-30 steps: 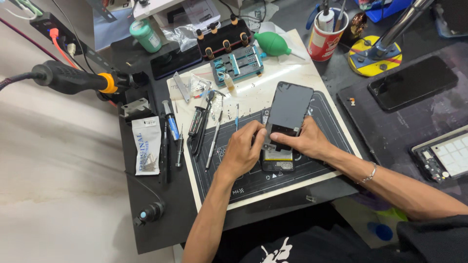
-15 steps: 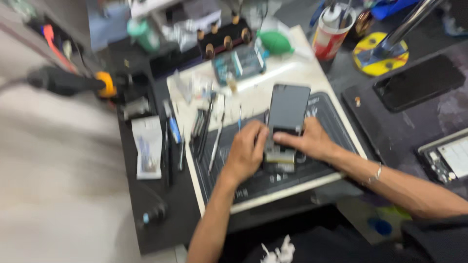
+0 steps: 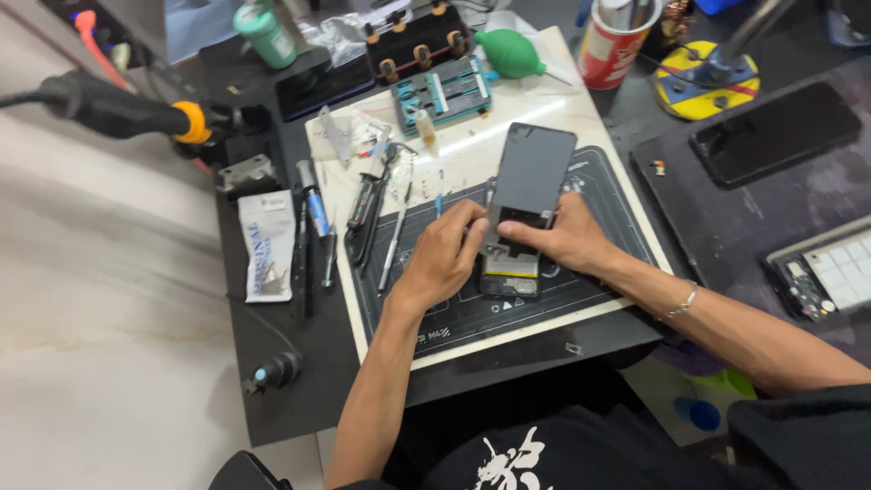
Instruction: The person manipulates the interior components of a disassembled mobile phone, using a thin metallic tool to pry or detach a small internal part.
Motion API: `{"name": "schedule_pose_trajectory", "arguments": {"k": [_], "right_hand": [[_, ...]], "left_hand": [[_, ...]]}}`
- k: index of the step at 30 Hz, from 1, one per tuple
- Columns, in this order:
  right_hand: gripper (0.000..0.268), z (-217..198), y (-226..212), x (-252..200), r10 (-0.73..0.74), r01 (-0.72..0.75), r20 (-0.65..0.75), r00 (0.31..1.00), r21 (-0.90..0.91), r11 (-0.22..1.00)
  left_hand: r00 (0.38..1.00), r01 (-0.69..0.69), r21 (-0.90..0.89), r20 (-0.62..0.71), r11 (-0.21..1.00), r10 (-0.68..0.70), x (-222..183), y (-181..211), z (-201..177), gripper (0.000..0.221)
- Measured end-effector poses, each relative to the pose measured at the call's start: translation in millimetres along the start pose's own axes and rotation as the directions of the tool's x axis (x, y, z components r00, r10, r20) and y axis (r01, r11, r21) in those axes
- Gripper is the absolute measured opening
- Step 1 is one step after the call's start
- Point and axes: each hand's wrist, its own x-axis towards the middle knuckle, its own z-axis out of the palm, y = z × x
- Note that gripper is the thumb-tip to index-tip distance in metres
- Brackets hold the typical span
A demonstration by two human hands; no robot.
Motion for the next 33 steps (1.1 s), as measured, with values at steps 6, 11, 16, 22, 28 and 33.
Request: {"name": "schedule_pose_trajectory", "arguments": {"k": [6,11,16,22,28,33], "right_hand": [[0.033,-1.3,1.5,-0.2,0.015,-0.018,0.04,0.999,0.076,0.997],[0.031,-0.9,0.2,-0.9,0.081,-0.082,0.023,0.996,0.046,0.996],[0.033,-2.9,-1.6,-0.4,0.009,-0.011,0.026,1.0,0.088,0.996],[0.036,-4.0,2.0,-0.5,0.142,-0.143,0.046,0.989,0.018,0.99],[0.036,-5.6,3.2,-0.5,0.027,-0.032,0.05,0.998,0.099,0.995],[0.034,-4.6,2.5,-1.7,-0.033,0.029,0.054,0.998,0.088,0.996]], "left_hand": [[0.995,0.102,0.096,-0.018,0.99,-0.1,6.7,-0.9,10.8,0.023],[0.987,-0.059,-0.052,-0.15,0.997,0.05,3.8,5.4,-0.1,0.011],[0.995,0.051,-0.047,-0.079,0.998,-0.054,4.7,14.0,-7.3,0.013],[0.974,0.129,0.017,-0.191,0.991,-0.124,9.6,14.6,-4.2,0.015],[0.997,-0.062,-0.079,-0.057,0.995,0.057,3.7,11.9,-3.6,0.013],[0.997,-0.012,-0.056,-0.08,0.998,0.008,4.2,9.1,6.7,0.013]]}}
